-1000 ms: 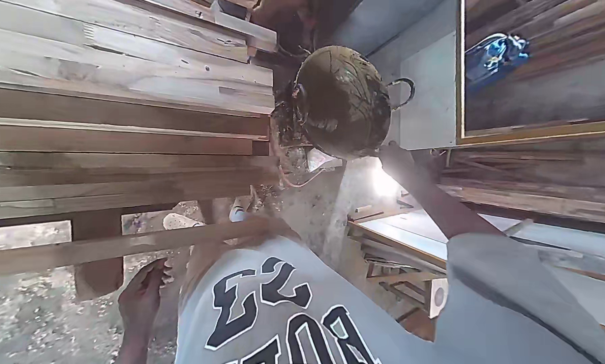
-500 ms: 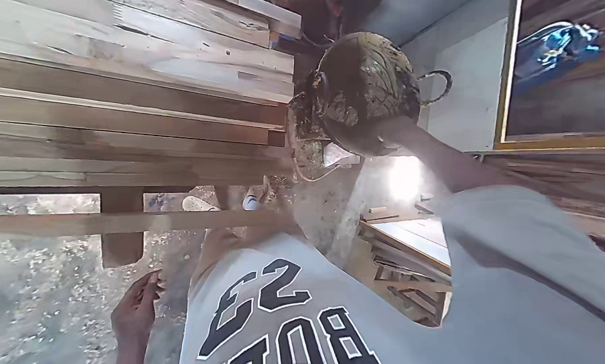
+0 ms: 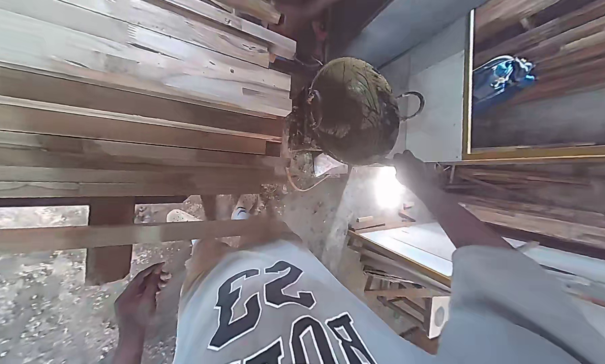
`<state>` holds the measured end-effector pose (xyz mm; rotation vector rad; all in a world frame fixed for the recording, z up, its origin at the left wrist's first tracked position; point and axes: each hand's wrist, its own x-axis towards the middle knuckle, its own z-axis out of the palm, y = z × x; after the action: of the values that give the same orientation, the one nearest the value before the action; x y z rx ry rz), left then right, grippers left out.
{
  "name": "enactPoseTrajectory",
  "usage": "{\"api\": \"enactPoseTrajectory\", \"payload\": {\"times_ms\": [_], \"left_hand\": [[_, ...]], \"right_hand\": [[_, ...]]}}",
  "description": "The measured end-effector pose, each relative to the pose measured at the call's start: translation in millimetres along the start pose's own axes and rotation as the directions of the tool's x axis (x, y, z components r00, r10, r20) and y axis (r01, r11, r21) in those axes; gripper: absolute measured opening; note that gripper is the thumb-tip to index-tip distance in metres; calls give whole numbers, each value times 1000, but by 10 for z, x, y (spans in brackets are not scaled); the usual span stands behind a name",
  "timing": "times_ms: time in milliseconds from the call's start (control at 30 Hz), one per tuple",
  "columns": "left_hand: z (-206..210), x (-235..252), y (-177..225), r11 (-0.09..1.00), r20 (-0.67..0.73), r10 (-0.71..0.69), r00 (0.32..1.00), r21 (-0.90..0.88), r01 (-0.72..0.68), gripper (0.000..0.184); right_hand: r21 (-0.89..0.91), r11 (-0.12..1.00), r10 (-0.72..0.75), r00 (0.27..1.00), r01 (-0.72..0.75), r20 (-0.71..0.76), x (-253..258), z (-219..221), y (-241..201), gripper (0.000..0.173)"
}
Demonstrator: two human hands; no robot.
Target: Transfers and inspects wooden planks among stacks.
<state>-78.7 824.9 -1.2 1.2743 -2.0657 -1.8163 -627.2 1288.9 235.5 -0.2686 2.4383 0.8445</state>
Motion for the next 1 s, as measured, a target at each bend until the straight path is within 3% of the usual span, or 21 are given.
{"api": "enactPoseTrajectory", "payload": {"times_ms": [100, 133, 200, 367, 433, 533, 567, 600, 633, 667, 733, 800, 900, 1000], "left_hand": [[-97, -56, -52, 999, -12, -9, 1000, 46, 10, 34], [-122, -65, -59, 998, -15, -11, 1000, 54, 12, 35], [-171, -157, -23, 998, -19, -7, 1000, 69, 8, 35], [-379, -375, 129, 994, -46, 58, 997, 98, -53, 34], [-513, -374, 167, 984, -28, 61, 998, 171, -55, 39], [-912, -331, 183, 951, -44, 92, 995, 301, -75, 39], [-1062, -212, 193, 933, -41, 131, 991, 344, -109, 39], [-1179, -30, 204, 915, -33, 177, 984, 373, -152, 38], [-1328, 143, 223, 897, -12, 207, 978, 402, -185, 38], [-1522, 280, 238, 872, 12, 232, 973, 440, -213, 38], [-1954, 648, 288, 805, 83, 282, 956, 522, -283, 36], [-2313, 1098, 360, 741, 150, 300, 942, 585, -329, 37], [-2976, 1811, 408, 599, 284, 277, 918, 696, -396, 41], [-3461, 2541, 349, 402, 506, 237, 830, 726, -557, 58]], "right_hand": [[-92, 996, -20, 1000, 19, -17, 35, -281, -39, 19], [-81, 997, -14, 999, 11, -38, 141, -346, -77, 21], [-77, 997, -1, 1000, 1, -9, 409, -372, -209, 40], [-29, 981, -190, 980, 192, 54, 470, -626, -708, 35], [-67, 965, -249, 965, 254, 77, 414, -681, -592, 33], [-113, 849, -509, 857, 515, 79, 397, -816, -383, 21], [-112, 837, -512, 838, 536, 186, 297, -984, -437, 18], [-124, 926, -293, 885, 358, 363, 106, -1252, -670, 13], [-41, 968, -206, 876, 248, 436, -29, -1358, -760, 8], [115, 970, -242, 859, 213, 451, -122, -1290, -740, 2], [535, 808, -484, 795, 245, 367, -235, -764, -610, 10], [815, 566, -589, 750, 119, 300, -593, -304, -955, 12], [938, 285, -523, 788, -196, 324, -1494, 241, -2200, 12], [932, -204, -477, 862, -300, 173, -2271, 694, -3568, 28]]}}
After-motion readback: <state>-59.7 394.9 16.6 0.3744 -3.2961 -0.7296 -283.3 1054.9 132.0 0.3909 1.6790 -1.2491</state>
